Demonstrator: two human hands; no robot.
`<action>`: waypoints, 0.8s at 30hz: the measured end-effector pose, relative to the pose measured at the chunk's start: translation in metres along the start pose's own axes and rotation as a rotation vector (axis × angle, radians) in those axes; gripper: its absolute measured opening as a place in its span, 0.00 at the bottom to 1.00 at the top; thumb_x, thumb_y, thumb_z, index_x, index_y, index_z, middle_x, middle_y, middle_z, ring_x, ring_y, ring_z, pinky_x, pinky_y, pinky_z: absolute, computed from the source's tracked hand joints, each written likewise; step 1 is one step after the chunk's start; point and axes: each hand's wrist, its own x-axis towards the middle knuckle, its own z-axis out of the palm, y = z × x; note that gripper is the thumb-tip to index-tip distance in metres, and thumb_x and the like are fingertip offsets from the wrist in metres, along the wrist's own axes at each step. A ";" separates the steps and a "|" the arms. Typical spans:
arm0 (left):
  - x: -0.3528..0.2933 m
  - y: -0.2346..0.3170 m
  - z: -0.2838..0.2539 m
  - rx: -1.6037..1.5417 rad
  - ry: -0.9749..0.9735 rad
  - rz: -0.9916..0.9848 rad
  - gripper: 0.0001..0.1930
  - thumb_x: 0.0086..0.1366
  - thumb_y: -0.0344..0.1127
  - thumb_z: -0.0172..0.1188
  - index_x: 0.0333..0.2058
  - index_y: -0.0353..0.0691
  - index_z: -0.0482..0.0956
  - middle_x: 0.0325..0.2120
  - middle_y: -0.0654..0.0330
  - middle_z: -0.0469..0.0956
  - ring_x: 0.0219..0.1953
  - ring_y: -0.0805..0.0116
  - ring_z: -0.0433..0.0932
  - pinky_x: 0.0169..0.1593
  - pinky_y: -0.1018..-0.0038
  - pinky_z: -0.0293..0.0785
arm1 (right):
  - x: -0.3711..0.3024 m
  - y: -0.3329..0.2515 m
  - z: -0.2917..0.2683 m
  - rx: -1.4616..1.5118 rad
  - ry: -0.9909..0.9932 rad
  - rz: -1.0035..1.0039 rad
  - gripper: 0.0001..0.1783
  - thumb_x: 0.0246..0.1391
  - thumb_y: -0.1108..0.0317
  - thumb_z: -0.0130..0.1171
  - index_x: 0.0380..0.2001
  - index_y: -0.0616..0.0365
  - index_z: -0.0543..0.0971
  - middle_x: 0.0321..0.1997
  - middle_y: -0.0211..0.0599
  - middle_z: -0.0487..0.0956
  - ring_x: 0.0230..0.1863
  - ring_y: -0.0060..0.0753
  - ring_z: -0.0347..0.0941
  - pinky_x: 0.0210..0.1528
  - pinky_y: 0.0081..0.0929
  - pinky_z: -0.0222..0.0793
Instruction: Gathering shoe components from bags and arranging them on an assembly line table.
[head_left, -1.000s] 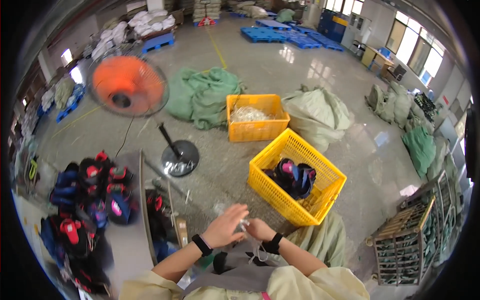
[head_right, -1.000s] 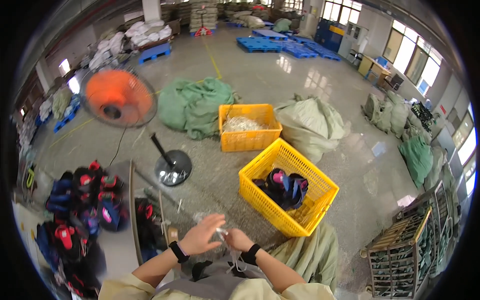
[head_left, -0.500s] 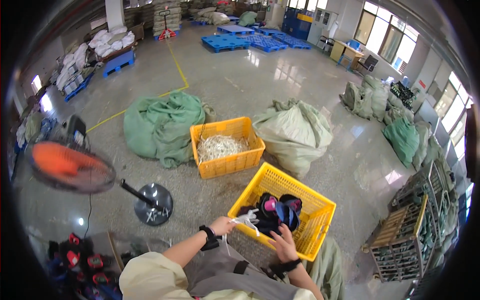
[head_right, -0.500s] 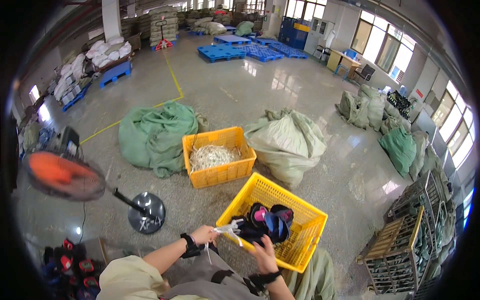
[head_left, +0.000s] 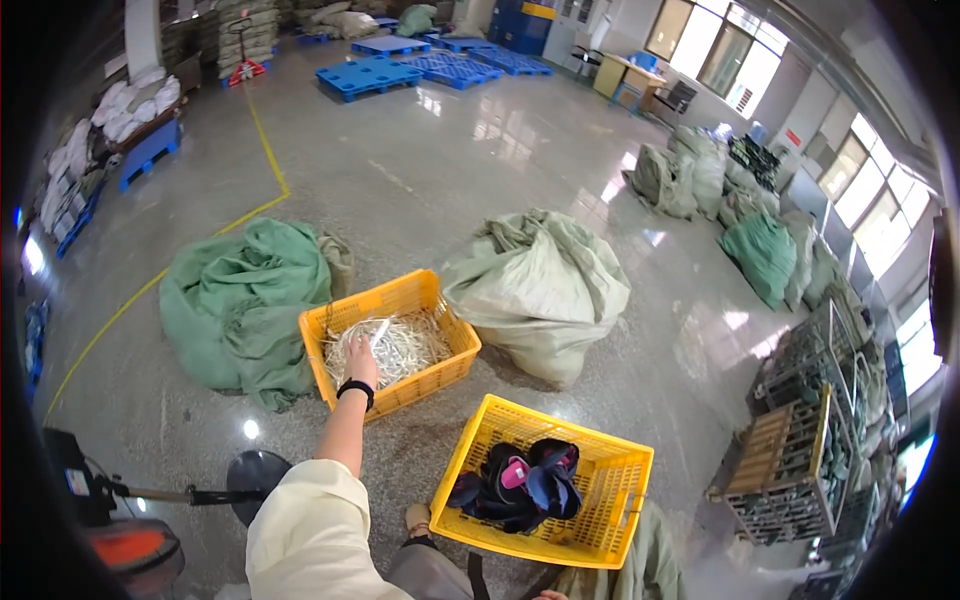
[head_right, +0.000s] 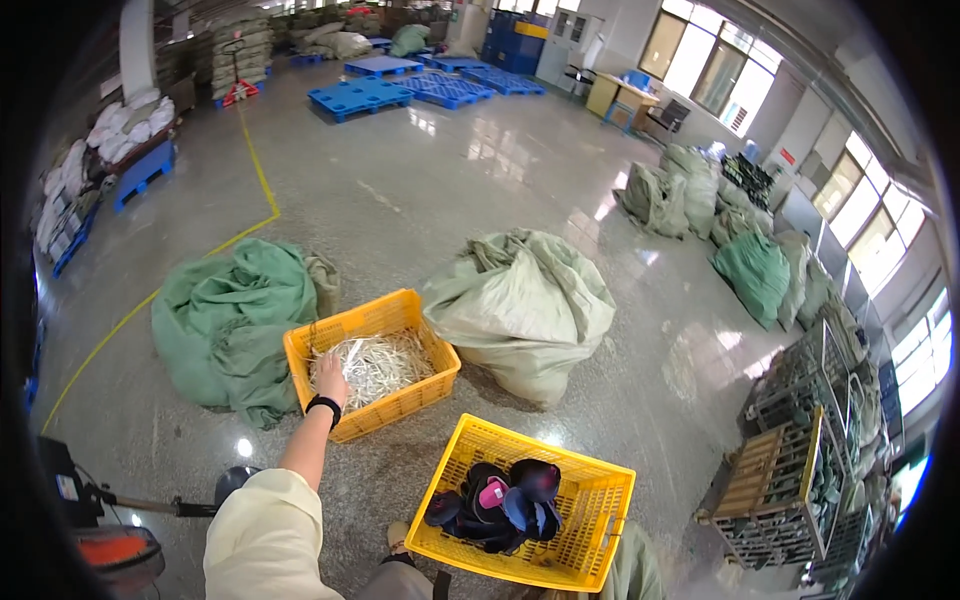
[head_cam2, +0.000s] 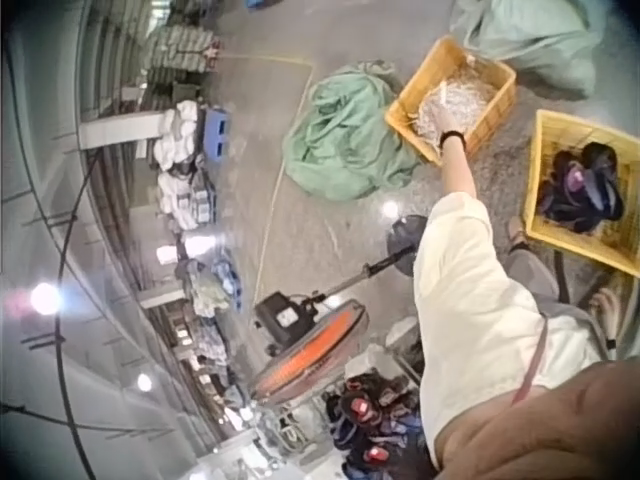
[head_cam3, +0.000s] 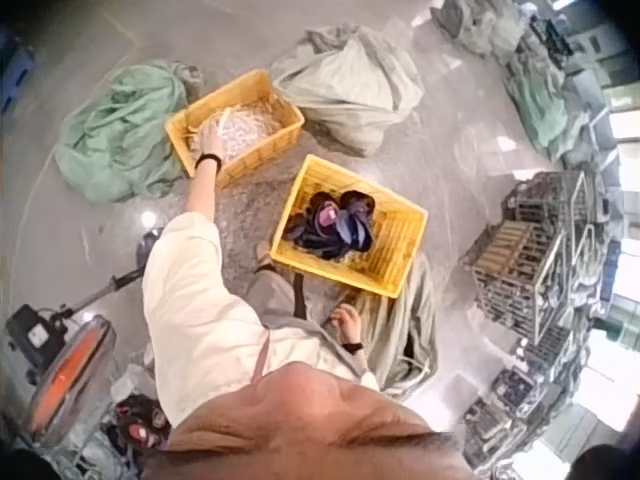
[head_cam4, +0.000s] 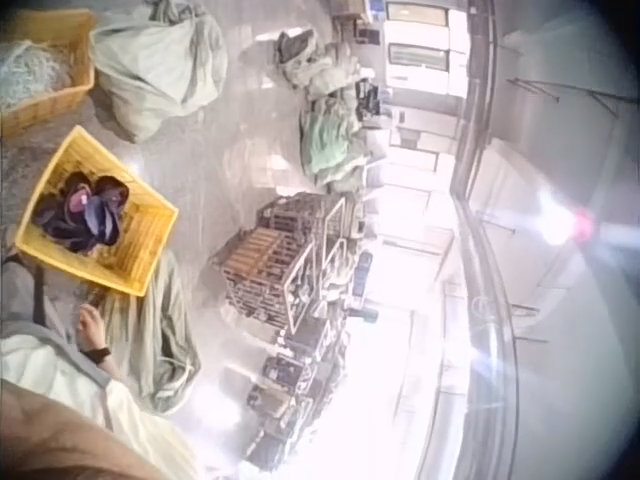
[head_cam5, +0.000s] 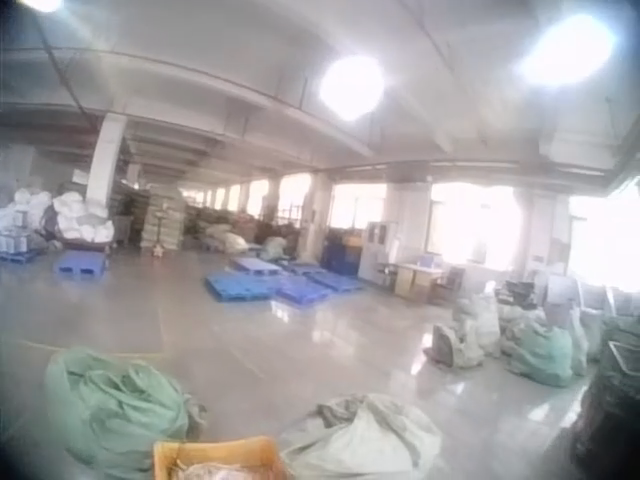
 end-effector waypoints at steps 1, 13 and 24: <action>0.006 -0.003 0.002 0.058 0.088 0.048 0.20 0.56 0.27 0.48 0.49 0.35 0.65 0.54 0.48 0.58 0.59 0.49 0.50 0.59 0.64 0.53 | 0.000 0.007 0.003 0.012 0.006 0.008 0.12 0.51 0.74 0.49 0.41 0.62 0.70 0.29 0.37 0.76 0.27 0.26 0.72 0.25 0.19 0.68; -0.286 0.119 0.105 -0.102 -0.761 1.027 0.18 0.49 0.35 0.57 0.41 0.40 0.74 0.48 0.46 0.66 0.53 0.49 0.59 0.58 0.62 0.54 | -0.008 0.096 -0.114 -0.807 0.043 -0.166 0.12 0.49 0.62 0.49 0.35 0.53 0.75 0.25 0.35 0.77 0.30 0.31 0.74 0.33 0.28 0.68; -0.494 0.087 0.072 0.286 -1.114 0.785 0.13 0.46 0.39 0.56 0.31 0.41 0.78 0.33 0.50 0.75 0.42 0.51 0.71 0.48 0.63 0.66 | -0.044 0.252 -0.388 -0.830 0.488 0.383 0.22 0.44 0.61 0.51 0.45 0.54 0.70 0.52 0.45 0.66 0.52 0.48 0.64 0.52 0.38 0.63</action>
